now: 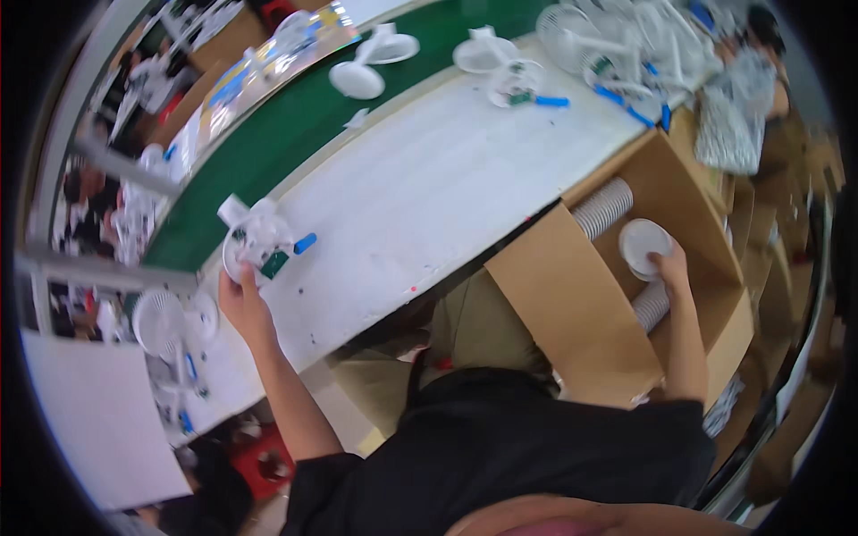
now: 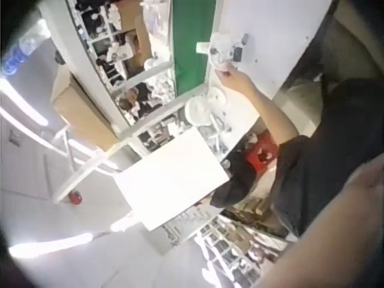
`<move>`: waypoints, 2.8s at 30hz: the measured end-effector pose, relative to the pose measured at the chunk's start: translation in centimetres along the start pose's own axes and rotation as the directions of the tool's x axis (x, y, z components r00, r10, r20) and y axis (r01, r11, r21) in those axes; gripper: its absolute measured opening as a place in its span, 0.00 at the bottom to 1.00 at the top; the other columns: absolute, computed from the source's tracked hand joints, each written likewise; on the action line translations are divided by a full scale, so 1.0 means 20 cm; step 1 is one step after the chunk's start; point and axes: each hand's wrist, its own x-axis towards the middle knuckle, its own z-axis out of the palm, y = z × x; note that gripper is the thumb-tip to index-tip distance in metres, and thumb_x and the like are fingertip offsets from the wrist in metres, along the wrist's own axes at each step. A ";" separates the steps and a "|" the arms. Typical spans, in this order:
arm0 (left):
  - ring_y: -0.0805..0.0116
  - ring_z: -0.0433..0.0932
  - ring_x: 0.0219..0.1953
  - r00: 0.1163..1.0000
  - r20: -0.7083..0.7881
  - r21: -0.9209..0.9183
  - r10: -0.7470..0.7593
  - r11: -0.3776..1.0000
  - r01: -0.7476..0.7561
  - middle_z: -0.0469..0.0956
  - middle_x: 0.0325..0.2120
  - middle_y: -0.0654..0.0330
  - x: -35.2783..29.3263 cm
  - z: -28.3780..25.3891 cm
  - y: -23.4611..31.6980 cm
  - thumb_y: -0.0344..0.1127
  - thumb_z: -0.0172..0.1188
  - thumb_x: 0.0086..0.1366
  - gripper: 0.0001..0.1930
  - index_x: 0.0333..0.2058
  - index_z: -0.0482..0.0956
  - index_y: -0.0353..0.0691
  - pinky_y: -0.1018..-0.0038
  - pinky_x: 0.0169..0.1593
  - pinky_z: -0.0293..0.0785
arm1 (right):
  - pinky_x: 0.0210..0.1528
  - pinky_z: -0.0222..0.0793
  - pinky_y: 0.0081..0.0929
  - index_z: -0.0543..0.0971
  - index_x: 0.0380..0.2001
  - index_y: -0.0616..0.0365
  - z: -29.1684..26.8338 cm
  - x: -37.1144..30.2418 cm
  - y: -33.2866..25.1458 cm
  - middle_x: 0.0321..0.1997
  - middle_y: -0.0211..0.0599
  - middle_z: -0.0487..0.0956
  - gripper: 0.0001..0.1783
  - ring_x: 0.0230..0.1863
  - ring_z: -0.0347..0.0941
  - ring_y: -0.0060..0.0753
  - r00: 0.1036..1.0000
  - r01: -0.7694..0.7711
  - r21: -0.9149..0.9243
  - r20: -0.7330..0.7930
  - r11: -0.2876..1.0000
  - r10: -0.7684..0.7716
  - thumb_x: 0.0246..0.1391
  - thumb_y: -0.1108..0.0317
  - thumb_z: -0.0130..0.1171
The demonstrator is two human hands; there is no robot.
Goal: Assembling portable electric fans by connecting components and snapping the housing together on an assembly line.
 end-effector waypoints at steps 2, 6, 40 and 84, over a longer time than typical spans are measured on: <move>0.74 0.72 0.38 0.994 0.051 0.007 0.098 0.995 -0.099 0.78 0.37 0.59 0.01 -0.03 -0.02 0.39 0.58 0.68 0.16 0.47 0.78 0.33 0.82 0.43 0.69 | 0.56 0.68 0.30 0.73 0.56 0.62 -0.06 -0.10 -0.38 0.54 0.43 0.77 0.33 0.52 0.74 0.42 0.896 0.297 -0.227 -0.270 0.927 -0.353 0.39 0.81 0.57; 0.75 0.69 0.33 0.995 -0.008 -0.193 0.096 0.977 -0.095 0.76 0.31 0.61 -0.03 0.15 0.14 0.34 0.57 0.67 0.11 0.42 0.77 0.31 0.80 0.42 0.68 | 0.58 0.66 0.31 0.74 0.54 0.61 0.36 -0.30 -1.06 0.51 0.42 0.78 0.32 0.53 0.73 0.44 0.546 0.668 -0.470 -0.217 0.577 -0.809 0.39 0.81 0.58; 0.81 0.67 0.32 0.973 0.213 -0.663 0.088 0.745 0.078 0.75 0.32 0.64 -0.61 0.14 0.40 0.30 0.44 0.70 0.11 0.46 0.74 0.34 0.85 0.37 0.65 | 0.40 0.65 0.29 0.79 0.41 0.58 1.55 -1.24 -1.74 0.38 0.34 0.75 0.18 0.36 0.67 0.35 -0.287 0.958 0.107 0.418 -0.267 -0.862 0.43 0.79 0.63; 0.70 0.66 0.37 0.975 -0.216 -0.513 0.055 0.843 -0.161 0.73 0.38 0.58 -0.75 0.29 0.41 0.24 0.51 0.61 0.06 0.37 0.69 0.38 0.76 0.45 0.65 | 0.37 0.65 0.22 0.84 0.31 0.57 1.64 -1.16 -1.70 0.34 0.32 0.77 0.11 0.33 0.68 0.29 -0.153 0.939 0.338 0.241 -0.065 -0.958 0.43 0.82 0.62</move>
